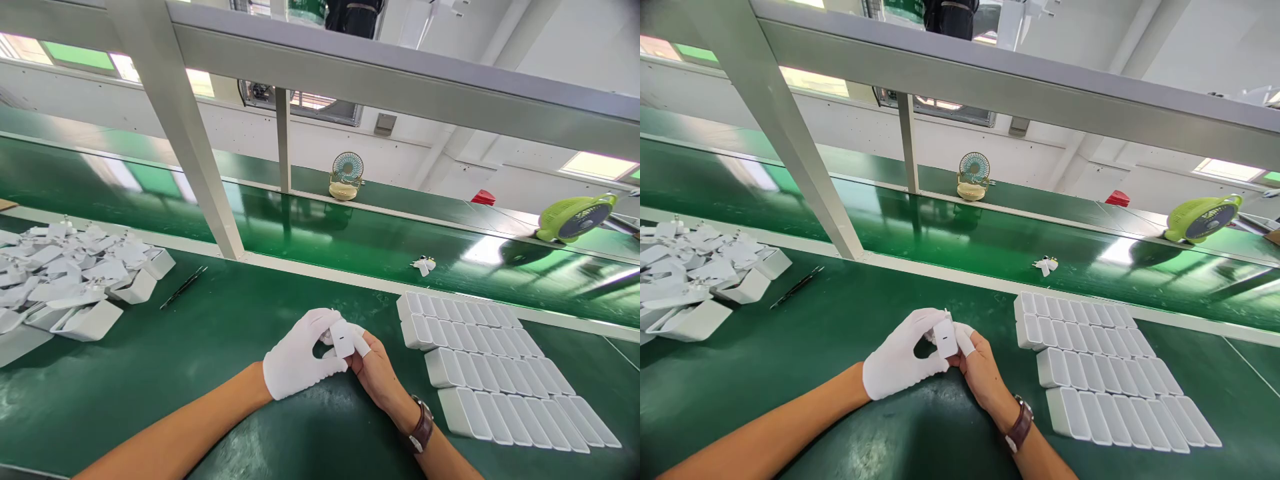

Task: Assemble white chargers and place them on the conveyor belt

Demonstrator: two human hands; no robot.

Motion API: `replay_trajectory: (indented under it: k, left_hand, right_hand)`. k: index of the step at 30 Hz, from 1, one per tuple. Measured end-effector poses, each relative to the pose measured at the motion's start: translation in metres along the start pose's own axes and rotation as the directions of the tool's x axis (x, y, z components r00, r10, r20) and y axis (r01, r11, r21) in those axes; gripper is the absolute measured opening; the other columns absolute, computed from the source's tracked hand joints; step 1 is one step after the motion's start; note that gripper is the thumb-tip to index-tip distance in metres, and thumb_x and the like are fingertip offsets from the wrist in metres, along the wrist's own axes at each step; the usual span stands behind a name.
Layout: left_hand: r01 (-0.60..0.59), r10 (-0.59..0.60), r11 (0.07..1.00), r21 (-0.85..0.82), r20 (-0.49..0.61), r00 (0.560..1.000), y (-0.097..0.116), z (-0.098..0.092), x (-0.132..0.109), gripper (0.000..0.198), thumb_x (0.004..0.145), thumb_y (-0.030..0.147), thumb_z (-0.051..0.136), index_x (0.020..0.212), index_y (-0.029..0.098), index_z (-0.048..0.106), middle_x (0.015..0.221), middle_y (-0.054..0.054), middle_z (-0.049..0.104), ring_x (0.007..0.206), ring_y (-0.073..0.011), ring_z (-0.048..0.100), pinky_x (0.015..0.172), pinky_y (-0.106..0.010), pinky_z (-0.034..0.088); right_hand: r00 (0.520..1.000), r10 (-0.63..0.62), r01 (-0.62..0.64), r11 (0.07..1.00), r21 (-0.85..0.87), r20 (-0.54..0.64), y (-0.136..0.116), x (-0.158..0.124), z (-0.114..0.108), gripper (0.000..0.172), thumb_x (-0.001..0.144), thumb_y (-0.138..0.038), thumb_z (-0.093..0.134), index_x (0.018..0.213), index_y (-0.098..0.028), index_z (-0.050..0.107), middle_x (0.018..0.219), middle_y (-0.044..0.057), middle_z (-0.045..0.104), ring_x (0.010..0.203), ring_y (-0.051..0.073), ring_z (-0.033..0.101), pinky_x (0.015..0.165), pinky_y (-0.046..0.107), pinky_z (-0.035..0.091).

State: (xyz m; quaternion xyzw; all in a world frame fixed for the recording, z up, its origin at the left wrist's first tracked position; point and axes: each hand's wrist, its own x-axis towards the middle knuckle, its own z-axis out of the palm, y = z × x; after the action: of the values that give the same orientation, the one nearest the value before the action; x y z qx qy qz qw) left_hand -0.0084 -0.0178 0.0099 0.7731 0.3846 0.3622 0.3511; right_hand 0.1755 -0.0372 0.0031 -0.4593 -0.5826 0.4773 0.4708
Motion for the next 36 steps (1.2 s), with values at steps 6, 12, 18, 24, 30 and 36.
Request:
replay_trajectory:
  k: [6, 12, 18, 24, 30, 36]
  left_hand:
    - [0.147, -0.147, 0.988, -0.041, -0.008, 0.989, -0.005, -0.003, 0.01, 0.046, 0.082, 0.024, 0.068, 0.127, 0.026, 0.059, 0.118, -0.006, 0.067, 0.104, -0.0253, 0.065, 0.095, -0.043, 0.054]
    - [0.262, -0.262, 0.965, 0.004, 0.049, 0.964, -0.002, -0.002, 0.017, 0.021, 0.083, 0.034, 0.069, 0.1, 0.023, 0.065, 0.093, -0.002, 0.069, 0.084, -0.0207, 0.065, 0.078, -0.035, 0.054]
    - [0.297, -0.297, 0.955, -0.006, 0.041, 0.954, -0.002, -0.008, 0.02, 0.029, 0.079, 0.035, 0.074, 0.102, 0.022, 0.063, 0.105, -0.004, 0.07, 0.1, -0.0248, 0.067, 0.09, -0.04, 0.053]
    - [0.357, -0.349, 0.933, -0.049, 0.124, 0.929, -0.006, -0.009, 0.019, 0.034, 0.079, 0.042, 0.073, 0.106, 0.022, 0.066, 0.106, -0.005, 0.073, 0.094, -0.0233, 0.068, 0.087, -0.036, 0.055]
    - [0.415, -0.4, 0.906, 0.085, -0.156, 0.903, -0.032, -0.028, 0.051, 0.043, 0.077, 0.052, 0.072, 0.108, 0.022, 0.073, 0.107, -0.005, 0.076, 0.103, -0.0285, 0.069, 0.094, -0.036, 0.052]
    - [0.532, -0.398, 0.836, 0.138, -0.516, 0.759, -0.083, -0.085, 0.137, 0.039, 0.076, 0.048, 0.071, 0.097, 0.016, 0.076, 0.092, -0.011, 0.076, 0.1, -0.0341, 0.068, 0.091, -0.042, 0.05]
  right_hand:
    - [0.985, -0.138, 0.128, 0.987, -0.098, -0.1, 0.003, 0.002, -0.005, 0.032, 0.092, -0.039, 0.066, 0.12, -0.025, 0.068, 0.105, 0.007, 0.073, 0.081, 0.02, 0.069, 0.073, 0.036, 0.063]
    - [0.938, -0.343, 0.304, 0.884, -0.357, -0.051, 0.006, -0.003, -0.007, 0.027, 0.093, -0.022, 0.062, 0.119, -0.026, 0.065, 0.108, 0.006, 0.07, 0.093, 0.018, 0.066, 0.087, 0.035, 0.058]
    - [0.886, -0.464, 0.4, 0.791, -0.462, -0.028, 0.02, -0.003, -0.009, 0.036, 0.091, -0.018, 0.063, 0.126, -0.024, 0.06, 0.112, 0.008, 0.069, 0.098, 0.02, 0.067, 0.09, 0.037, 0.059]
    - [0.874, -0.487, 0.416, 0.761, -0.498, -0.014, 0.017, -0.005, -0.008, 0.031, 0.096, -0.021, 0.058, 0.127, -0.025, 0.059, 0.12, 0.009, 0.067, 0.112, 0.022, 0.064, 0.098, 0.04, 0.056]
    - [0.854, -0.507, 0.349, 0.722, -0.598, -0.114, 0.016, -0.007, -0.008, 0.044, 0.099, -0.023, 0.053, 0.142, -0.019, 0.046, 0.131, 0.014, 0.062, 0.123, 0.026, 0.06, 0.103, 0.046, 0.055]
    - [0.821, -0.571, 0.447, 0.631, -0.634, 0.01, 0.025, -0.011, -0.004, 0.043, 0.097, -0.016, 0.051, 0.14, -0.019, 0.048, 0.131, 0.014, 0.062, 0.126, 0.026, 0.058, 0.108, 0.047, 0.052]
